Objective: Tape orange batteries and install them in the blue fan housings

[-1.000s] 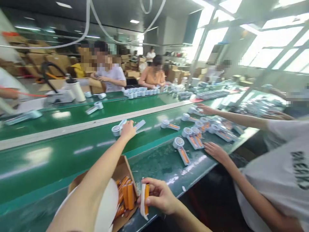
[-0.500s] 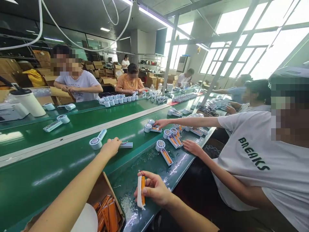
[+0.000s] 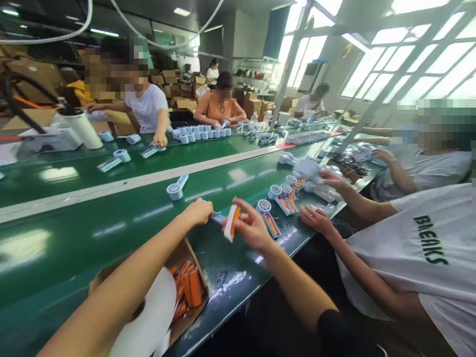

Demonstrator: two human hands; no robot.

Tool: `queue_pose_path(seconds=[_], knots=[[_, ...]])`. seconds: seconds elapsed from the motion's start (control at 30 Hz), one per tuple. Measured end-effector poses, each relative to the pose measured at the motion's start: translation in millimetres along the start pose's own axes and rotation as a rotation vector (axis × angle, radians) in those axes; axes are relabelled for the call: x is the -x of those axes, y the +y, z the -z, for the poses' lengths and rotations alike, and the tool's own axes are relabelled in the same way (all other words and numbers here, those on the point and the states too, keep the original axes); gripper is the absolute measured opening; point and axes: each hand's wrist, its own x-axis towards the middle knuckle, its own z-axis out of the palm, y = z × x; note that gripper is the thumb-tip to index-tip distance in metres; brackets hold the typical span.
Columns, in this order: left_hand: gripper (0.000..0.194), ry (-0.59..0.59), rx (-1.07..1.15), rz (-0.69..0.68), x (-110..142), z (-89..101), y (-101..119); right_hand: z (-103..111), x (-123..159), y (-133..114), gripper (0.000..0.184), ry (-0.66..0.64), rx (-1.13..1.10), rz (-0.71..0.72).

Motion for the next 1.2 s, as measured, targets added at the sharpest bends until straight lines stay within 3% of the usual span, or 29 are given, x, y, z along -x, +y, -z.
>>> queue_pose_path(seconds=[0.1,0.2,0.37,0.57,0.8,1.07,1.2], knots=[[0.018,-0.083,0.055,0.015,-4,9.4,-3,18,-47,-4,0.063,0.064,0.297,0.097],[0.024,-0.085,0.102,0.052,-6,14.1,-8,30,-71,8,0.046,0.015,0.626,0.076],[0.026,-0.015,0.136,0.072,-12,7.6,-5,33,-71,15,0.043,-0.137,1.145,0.026],[0.021,0.04,0.182,0.094,-25,1.7,-2,14,-64,-1,0.044,-0.283,1.652,-0.048],[0.021,0.085,0.303,0.128,-33,0.4,-4,-4,-63,-11,0.052,-0.347,1.864,-0.271],[0.022,0.128,0.308,0.138,-37,3.8,6,-19,-64,2,0.046,-0.341,1.847,-0.24],[0.025,0.15,0.27,0.111,-29,17.9,14,-21,-71,6,0.047,-0.334,1.833,-0.201]])
